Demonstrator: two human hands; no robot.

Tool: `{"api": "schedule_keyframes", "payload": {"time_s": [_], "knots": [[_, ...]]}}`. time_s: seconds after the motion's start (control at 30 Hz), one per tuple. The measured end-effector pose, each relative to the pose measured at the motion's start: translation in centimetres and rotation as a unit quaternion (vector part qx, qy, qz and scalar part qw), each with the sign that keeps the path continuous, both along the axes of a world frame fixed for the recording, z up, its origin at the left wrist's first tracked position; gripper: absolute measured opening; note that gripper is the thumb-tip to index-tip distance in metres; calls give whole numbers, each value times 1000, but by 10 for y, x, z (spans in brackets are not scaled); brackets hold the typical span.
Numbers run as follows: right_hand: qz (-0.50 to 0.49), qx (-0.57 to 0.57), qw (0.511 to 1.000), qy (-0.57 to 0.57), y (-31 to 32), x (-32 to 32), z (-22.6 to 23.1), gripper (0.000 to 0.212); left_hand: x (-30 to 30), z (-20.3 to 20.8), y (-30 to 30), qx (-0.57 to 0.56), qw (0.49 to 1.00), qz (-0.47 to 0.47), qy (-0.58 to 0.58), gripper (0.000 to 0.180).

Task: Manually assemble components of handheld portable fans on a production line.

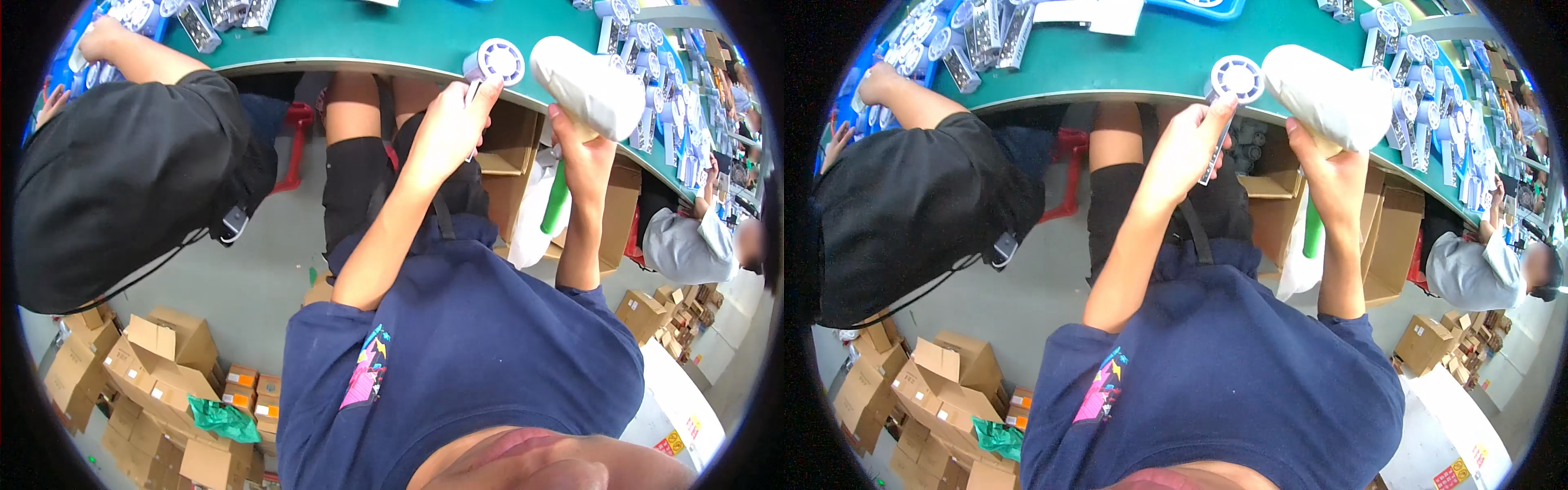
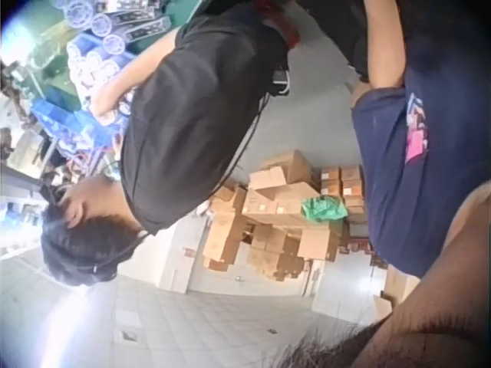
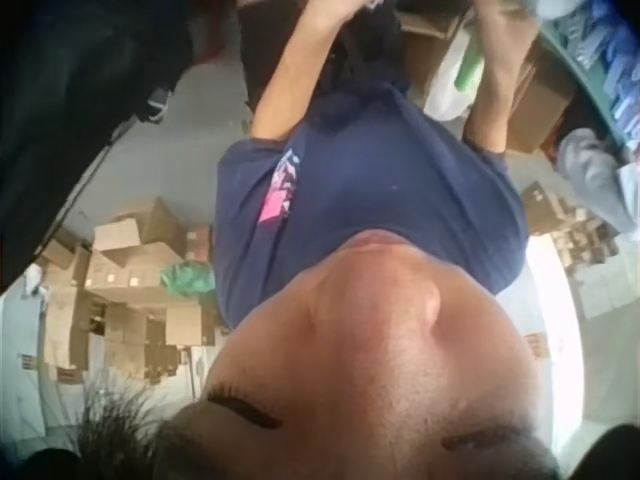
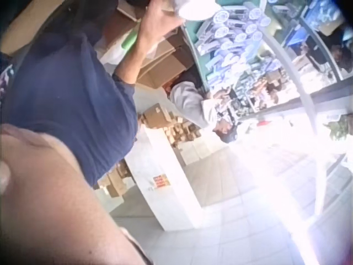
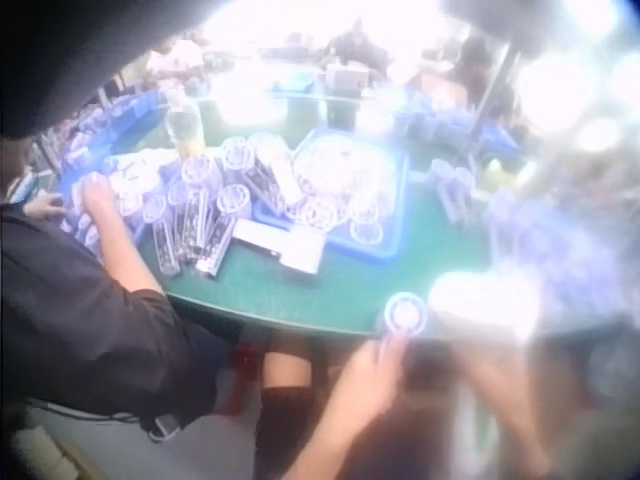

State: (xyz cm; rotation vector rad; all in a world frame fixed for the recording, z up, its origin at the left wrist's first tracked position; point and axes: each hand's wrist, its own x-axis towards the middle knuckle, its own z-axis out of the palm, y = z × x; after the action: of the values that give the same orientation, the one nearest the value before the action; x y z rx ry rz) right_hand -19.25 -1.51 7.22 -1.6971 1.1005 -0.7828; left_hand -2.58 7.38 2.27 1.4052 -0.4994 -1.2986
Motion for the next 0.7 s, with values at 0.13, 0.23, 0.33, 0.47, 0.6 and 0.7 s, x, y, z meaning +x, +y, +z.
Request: {"api": "schedule_keyframes", "payload": {"time_s": [0.13, 0.23, 0.33, 0.47, 0.6, 0.7], "knots": [[10, -76, 997, 27, 7, -6, -20, 38, -3, -1, 0, -5, 1000, -4, 1, 63], [17, -7, 999, 35, -1, -18, -16, 37, -2, -3, -1, -7, 1000, 3, -7, 63], [-30, -103, 994, -8, 0, -16, -11, 31, -1, -1, -1, -13, 1000, -1, -12, 62], [7, -60, 997, 46, -14, -6, -32, 37, 7, -4, -4, -1, 1000, -23, -12, 56], [-8, -31, 999, -24, -13, -16, -17, 27, 17, 0, -3, -11, 996, -93, -16, 52], [43, -84, 994, 62, -21, -2, -22, 26, 26, -4, -2, -32, 991, -125, -44, 50]]}}
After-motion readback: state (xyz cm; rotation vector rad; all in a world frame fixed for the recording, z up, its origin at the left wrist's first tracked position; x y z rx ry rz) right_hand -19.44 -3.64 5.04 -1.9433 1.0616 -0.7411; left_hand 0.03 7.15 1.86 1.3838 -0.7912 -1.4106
